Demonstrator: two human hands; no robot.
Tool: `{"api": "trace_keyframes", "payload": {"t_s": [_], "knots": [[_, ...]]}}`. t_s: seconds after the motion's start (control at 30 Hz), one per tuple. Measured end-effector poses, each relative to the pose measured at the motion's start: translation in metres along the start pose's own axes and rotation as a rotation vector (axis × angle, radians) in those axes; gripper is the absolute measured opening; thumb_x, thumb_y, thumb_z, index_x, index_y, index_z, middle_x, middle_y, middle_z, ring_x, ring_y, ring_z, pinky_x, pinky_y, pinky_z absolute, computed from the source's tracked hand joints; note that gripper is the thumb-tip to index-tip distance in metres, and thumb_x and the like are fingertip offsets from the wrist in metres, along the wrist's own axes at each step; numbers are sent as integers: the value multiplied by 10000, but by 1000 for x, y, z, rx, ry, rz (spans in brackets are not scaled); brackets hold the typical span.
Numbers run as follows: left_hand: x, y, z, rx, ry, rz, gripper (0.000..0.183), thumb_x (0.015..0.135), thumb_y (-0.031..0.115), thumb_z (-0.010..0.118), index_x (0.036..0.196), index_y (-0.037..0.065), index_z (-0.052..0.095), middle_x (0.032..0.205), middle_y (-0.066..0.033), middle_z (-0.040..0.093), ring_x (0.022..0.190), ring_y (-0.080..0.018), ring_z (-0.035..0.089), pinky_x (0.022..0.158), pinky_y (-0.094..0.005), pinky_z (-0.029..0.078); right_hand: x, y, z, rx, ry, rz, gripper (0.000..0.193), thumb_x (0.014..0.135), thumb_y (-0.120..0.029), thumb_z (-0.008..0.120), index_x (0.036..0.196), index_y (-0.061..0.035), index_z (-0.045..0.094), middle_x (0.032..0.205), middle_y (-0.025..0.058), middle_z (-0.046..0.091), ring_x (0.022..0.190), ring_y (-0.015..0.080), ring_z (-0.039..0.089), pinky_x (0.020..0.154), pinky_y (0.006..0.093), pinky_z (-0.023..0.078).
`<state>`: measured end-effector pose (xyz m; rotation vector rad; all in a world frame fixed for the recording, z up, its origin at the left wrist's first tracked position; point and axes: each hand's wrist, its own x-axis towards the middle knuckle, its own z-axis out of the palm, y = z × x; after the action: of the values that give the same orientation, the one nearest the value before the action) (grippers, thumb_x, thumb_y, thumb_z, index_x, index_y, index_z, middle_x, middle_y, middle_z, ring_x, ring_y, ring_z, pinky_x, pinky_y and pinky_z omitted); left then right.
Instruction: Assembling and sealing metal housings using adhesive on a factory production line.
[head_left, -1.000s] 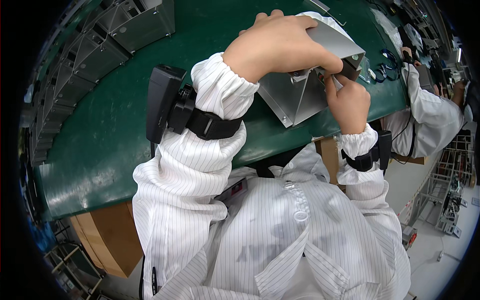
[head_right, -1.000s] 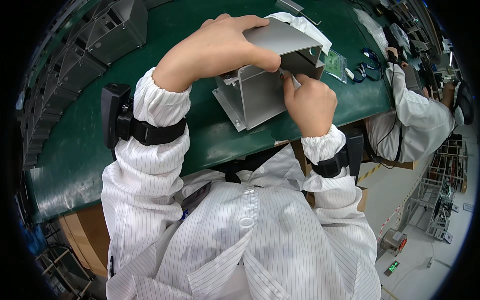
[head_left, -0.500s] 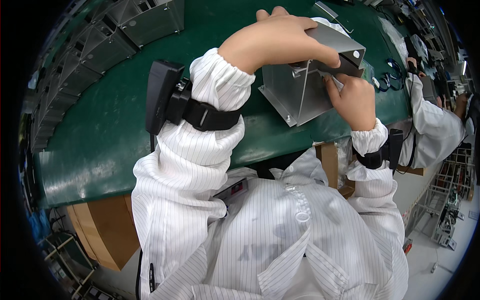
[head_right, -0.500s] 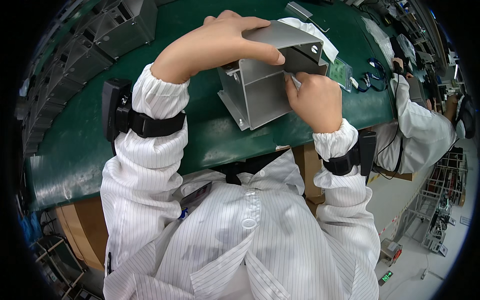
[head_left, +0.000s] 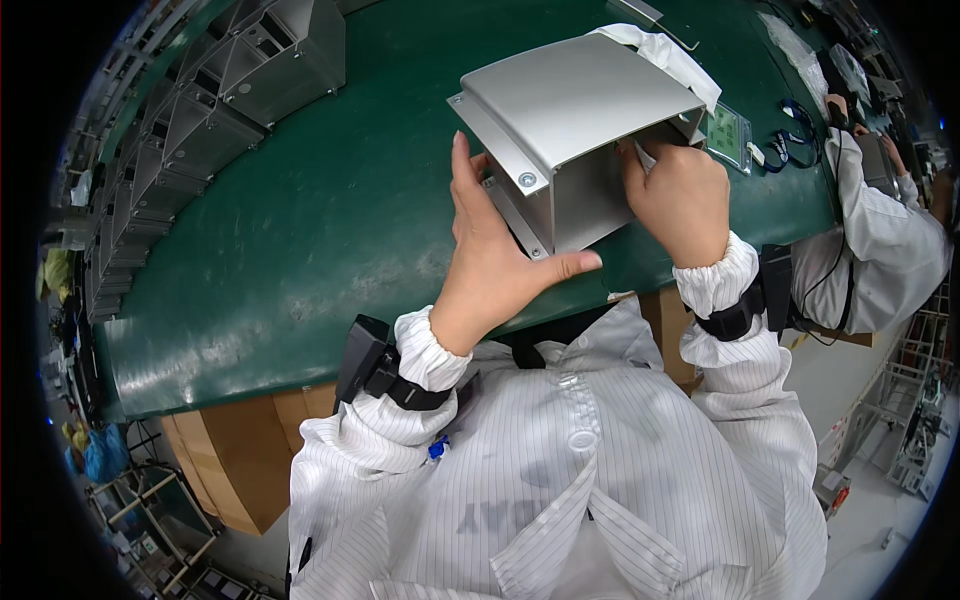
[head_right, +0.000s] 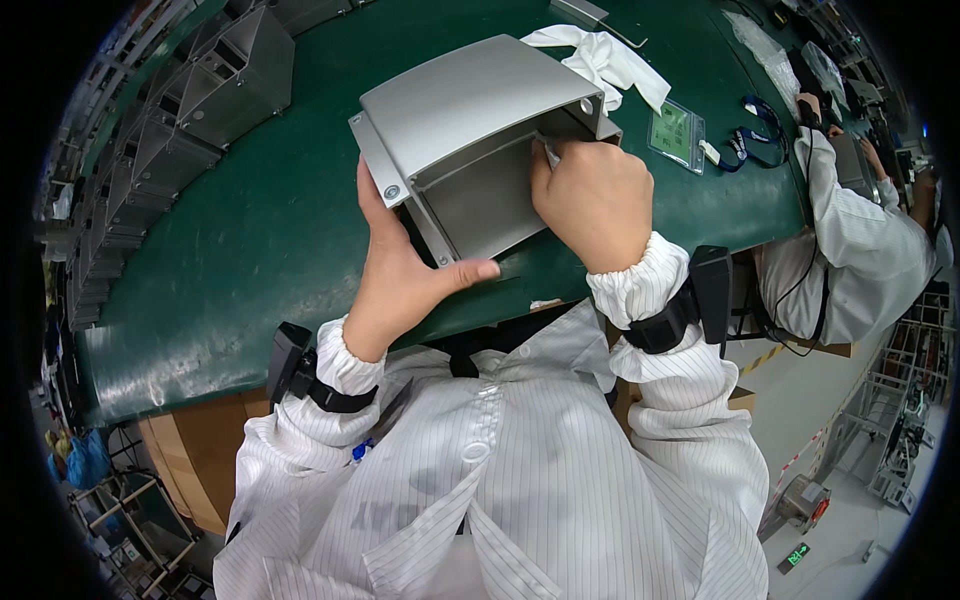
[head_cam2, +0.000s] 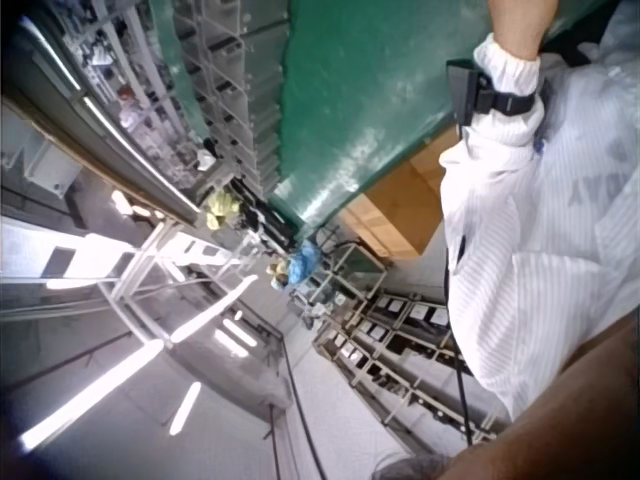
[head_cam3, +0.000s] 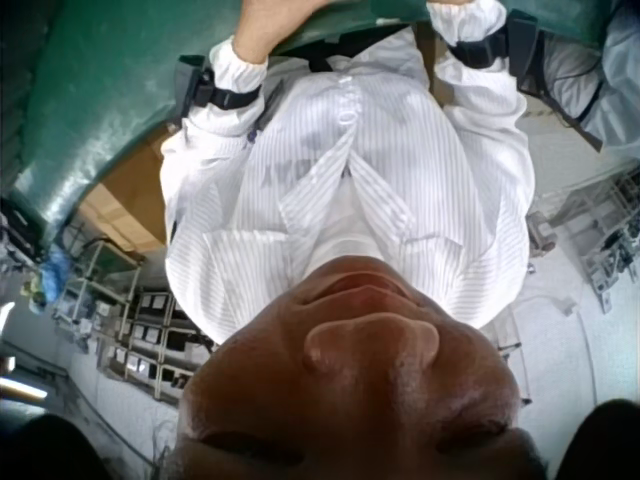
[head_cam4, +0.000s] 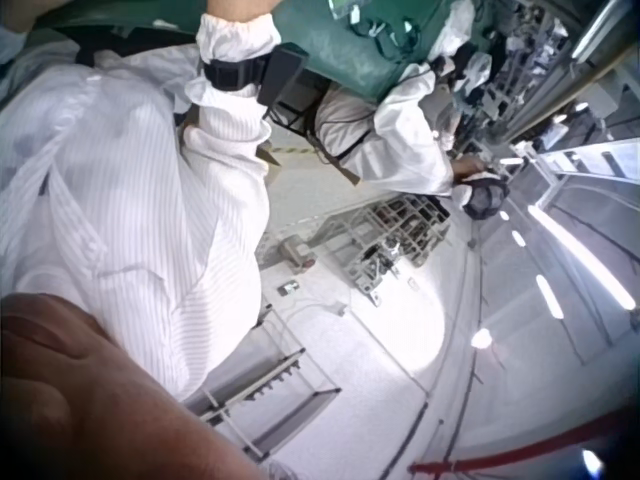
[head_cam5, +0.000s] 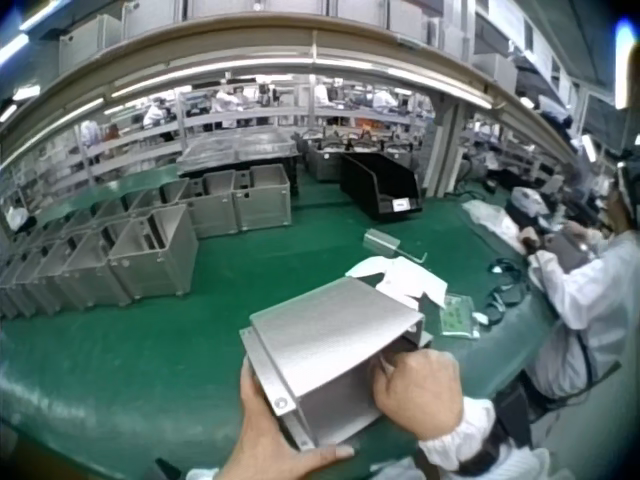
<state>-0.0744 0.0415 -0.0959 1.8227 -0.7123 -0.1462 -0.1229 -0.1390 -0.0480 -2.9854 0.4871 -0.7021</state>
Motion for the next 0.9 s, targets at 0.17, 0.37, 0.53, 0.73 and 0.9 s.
{"api": "trace_keyframes", "payload": {"t_s": [0.17,0.37,0.53,0.73,0.9], "knots": [[16,2,2,-115,55,37,1151,548,254,803,1349,-14,21,1196,-233,320,1099,-343,393,902,-418,390,2,2,4,38,14,23,248,781,-247,570,657,-47,649,532,168,573,484,337,590,460,377,493],[38,37,-23,182,126,275,1016,483,172,704,1359,15,213,1055,-190,413,951,-327,440,822,-394,411,-1,0,1,177,-15,74,270,785,-266,555,704,-37,672,569,187,587,545,358,604,517,398,507],[50,75,-40,325,135,268,857,489,206,660,1309,131,426,1011,-135,497,923,-262,505,807,-347,416,0,-14,-19,364,-325,168,328,794,-312,555,739,-12,677,591,220,581,596,376,599,574,407,504],[59,103,-58,431,-73,128,820,475,266,638,1267,113,491,891,-132,479,819,-273,503,773,-327,419,-13,-31,-29,436,-398,115,339,807,-309,551,742,0,672,605,224,579,597,385,589,583,416,495],[65,149,-62,512,-312,29,930,534,412,645,1304,-40,382,975,-252,465,956,-366,455,884,-351,374,-15,-37,-27,294,-346,-15,326,802,-323,567,717,-27,675,576,173,590,565,346,598,519,400,485]]}}
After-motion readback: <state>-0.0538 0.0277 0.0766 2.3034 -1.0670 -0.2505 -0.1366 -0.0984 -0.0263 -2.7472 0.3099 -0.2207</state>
